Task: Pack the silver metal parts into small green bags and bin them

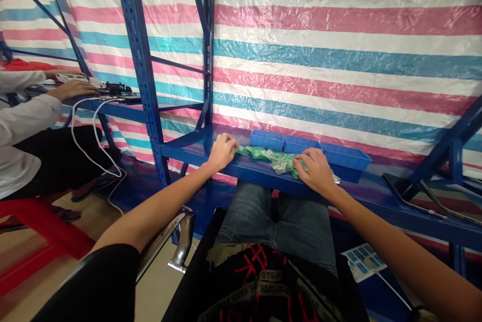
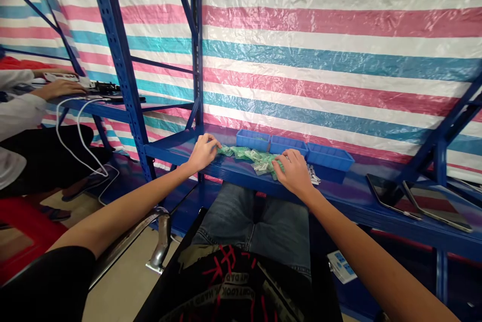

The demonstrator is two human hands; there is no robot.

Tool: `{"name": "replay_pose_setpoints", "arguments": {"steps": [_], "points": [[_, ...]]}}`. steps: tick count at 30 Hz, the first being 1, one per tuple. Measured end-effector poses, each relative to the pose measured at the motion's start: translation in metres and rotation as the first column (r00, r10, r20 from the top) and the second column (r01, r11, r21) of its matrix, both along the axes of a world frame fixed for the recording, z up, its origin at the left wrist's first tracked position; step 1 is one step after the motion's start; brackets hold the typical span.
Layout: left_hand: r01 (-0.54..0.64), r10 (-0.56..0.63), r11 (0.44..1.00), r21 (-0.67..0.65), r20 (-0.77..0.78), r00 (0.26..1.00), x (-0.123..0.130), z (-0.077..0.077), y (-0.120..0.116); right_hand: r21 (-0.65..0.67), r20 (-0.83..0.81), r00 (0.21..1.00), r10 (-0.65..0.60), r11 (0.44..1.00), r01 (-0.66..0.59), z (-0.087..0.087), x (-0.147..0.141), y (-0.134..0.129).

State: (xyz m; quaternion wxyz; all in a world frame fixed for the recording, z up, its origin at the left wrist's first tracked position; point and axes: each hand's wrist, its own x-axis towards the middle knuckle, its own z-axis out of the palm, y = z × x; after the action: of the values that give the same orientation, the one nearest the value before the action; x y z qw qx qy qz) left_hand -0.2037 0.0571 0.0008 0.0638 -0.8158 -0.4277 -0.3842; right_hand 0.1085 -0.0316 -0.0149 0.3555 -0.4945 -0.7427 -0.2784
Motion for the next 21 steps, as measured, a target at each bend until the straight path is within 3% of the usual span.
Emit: {"name": "replay_pose_setpoints", "arguments": {"steps": [2, 5, 8, 11, 14, 17, 19, 21], "points": [[-0.012, 0.011, 1.0, 0.004, 0.063, 0.998, 0.003, 0.001, -0.002, 0.114, 0.053, 0.999, -0.004, 0.993, -0.002, 0.001, 0.0, -0.001], [0.01, -0.005, 1.0, -0.028, 0.178, 0.984, 0.009, 0.005, -0.005, 0.171, 0.077, 0.997, -0.011, 0.985, -0.002, 0.001, 0.0, -0.006], [0.08, -0.048, 0.993, -0.088, 0.322, 0.945, 0.019, 0.011, -0.01, 0.122, 0.058, 0.998, 0.022, 0.992, -0.029, 0.002, -0.003, -0.018], [0.228, -0.125, 0.958, -0.174, 0.461, 0.879, 0.037, 0.017, -0.021, 0.0, -0.109, 0.992, 0.071, 0.997, -0.071, 0.007, -0.014, -0.034], [0.435, -0.214, 0.85, -0.296, 0.561, 0.8, 0.065, 0.016, -0.038, -0.199, -0.438, 0.893, 0.107, 0.957, -0.212, 0.013, -0.031, -0.042], [0.586, -0.272, 0.724, -0.364, 0.629, 0.728, 0.094, 0.009, -0.054, -0.318, -0.714, 0.696, 0.079, 0.849, -0.422, 0.015, -0.046, -0.039], [0.636, -0.28, 0.671, -0.382, 0.663, 0.694, 0.108, 0.005, -0.063, -0.335, -0.789, 0.612, 0.05, 0.8, -0.497, 0.013, -0.05, -0.034], [0.667, -0.262, 0.629, -0.399, 0.698, 0.666, 0.114, 0.002, -0.069, -0.343, -0.807, 0.59, 0.037, 0.783, -0.518, 0.011, -0.047, -0.031]]}}
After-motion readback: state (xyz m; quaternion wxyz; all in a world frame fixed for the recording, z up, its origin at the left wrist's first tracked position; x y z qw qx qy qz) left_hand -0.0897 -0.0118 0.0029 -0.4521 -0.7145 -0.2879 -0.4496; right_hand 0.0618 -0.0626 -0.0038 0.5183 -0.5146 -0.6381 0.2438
